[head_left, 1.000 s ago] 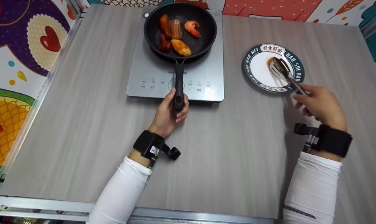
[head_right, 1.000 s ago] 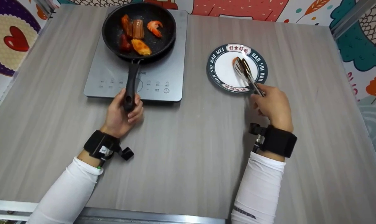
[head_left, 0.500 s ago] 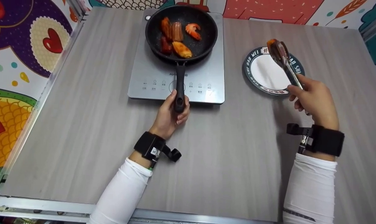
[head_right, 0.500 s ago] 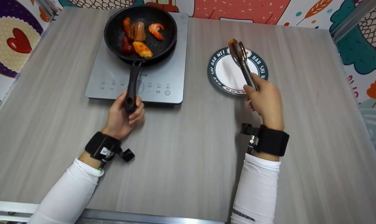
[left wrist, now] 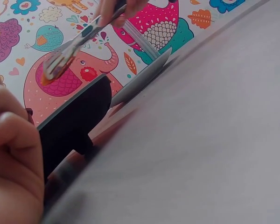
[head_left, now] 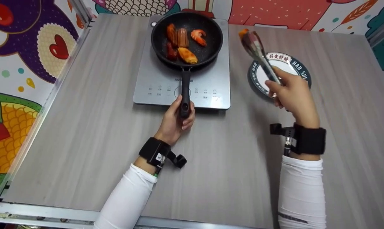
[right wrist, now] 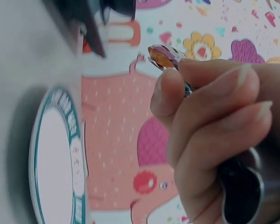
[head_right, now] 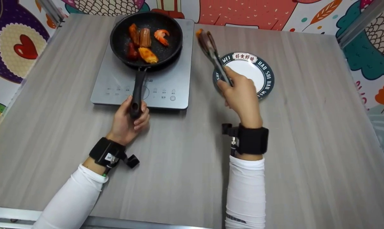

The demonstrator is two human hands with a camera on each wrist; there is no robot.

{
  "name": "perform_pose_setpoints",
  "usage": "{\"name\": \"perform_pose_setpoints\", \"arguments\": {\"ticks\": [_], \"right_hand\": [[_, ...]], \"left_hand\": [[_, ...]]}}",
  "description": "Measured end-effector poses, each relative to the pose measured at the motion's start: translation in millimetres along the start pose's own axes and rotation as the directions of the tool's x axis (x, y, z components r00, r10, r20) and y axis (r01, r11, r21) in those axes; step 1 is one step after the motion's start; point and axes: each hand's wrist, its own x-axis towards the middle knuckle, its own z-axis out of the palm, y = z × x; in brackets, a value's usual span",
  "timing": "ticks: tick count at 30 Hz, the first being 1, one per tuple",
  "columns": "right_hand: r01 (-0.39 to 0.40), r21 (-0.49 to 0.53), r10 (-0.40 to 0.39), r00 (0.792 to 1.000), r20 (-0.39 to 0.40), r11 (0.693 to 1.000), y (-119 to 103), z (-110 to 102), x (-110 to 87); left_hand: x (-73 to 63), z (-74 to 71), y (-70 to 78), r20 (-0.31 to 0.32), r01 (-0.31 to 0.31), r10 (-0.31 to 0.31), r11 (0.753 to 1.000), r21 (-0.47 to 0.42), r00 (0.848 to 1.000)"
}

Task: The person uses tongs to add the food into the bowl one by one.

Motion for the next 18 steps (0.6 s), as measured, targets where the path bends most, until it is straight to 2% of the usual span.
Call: {"name": "perform_pose_setpoints", "arguments": {"ticks": [6, 11, 18], "right_hand": [[0.056, -0.003, -0.056, 0.998, 0.026, 0.998, -18.3, 20.2, 8.9], [0.117, 0.008, -0.117, 0.992, 0.042, 0.993, -26.5, 31.9, 14.6], [0.158, 0.001, -0.157, 0.986, 0.055, 0.988, -35.1, 43.7, 20.0]], "left_hand": [[-0.2, -1.2, -1.9, -0.001, -0.002, 0.002, 1.0, -0.002, 1.0], [0.2, -1.3, -3.2, 0.005, -0.003, 0.003, 1.0, -0.006, 1.0], [0.5, -1.9, -1.0, 0.019, -0.005, 0.005, 1.0, 0.0, 1.0]]}}
